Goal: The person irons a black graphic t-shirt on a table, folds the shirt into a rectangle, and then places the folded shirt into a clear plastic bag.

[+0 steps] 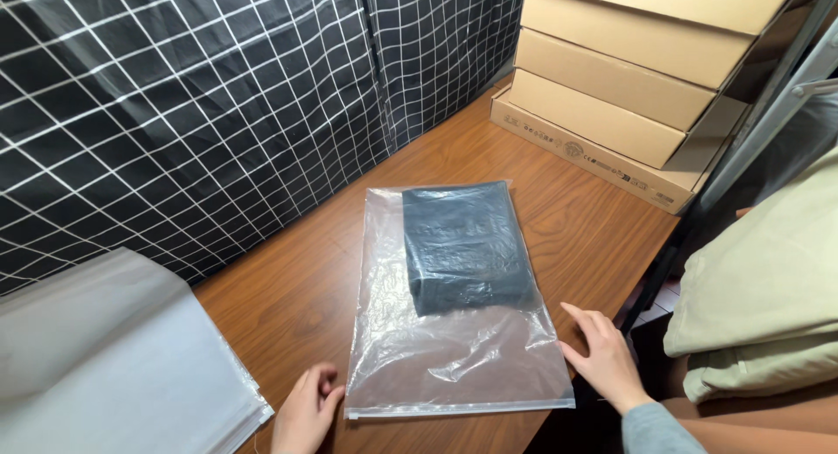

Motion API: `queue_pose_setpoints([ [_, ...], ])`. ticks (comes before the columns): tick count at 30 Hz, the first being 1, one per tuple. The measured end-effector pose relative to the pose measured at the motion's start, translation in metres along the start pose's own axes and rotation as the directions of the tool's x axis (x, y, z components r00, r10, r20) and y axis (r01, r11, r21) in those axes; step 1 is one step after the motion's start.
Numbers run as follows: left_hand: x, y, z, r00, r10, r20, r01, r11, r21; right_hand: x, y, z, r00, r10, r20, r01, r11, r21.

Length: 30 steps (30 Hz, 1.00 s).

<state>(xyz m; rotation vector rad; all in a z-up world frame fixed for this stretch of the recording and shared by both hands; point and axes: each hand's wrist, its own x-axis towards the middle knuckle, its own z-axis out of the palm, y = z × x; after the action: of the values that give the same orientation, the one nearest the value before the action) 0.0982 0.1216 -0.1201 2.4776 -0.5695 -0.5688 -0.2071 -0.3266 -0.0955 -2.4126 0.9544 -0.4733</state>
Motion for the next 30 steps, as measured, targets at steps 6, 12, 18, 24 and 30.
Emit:
queue_pose_setpoints([
  [6,0.037,0.036,0.011,0.955,0.253,-0.153,-0.197,0.931,0.309,0.021,-0.007,0.026,0.869,-0.476,-0.138,0.45,0.874,-0.182],
  [12,0.058,0.029,0.017,0.393,0.902,-0.179,-0.688,0.417,0.593,0.015,0.0,0.03,0.65,-0.759,-0.044,0.733,0.641,-0.227],
  [18,0.018,0.041,-0.011,0.831,0.532,0.16,-0.555,0.809,0.195,0.017,0.032,0.01,0.906,-0.281,0.318,0.183,0.935,0.303],
  [24,-0.037,0.086,-0.049,0.853,0.162,0.496,-0.091,0.982,-0.163,0.0,-0.033,-0.039,0.836,0.126,0.533,-0.174,0.984,0.041],
  [30,-0.034,0.037,0.006,0.821,-0.089,0.565,0.247,0.946,-0.21,-0.018,-0.044,-0.024,0.759,0.337,0.557,-0.456,0.886,0.085],
])
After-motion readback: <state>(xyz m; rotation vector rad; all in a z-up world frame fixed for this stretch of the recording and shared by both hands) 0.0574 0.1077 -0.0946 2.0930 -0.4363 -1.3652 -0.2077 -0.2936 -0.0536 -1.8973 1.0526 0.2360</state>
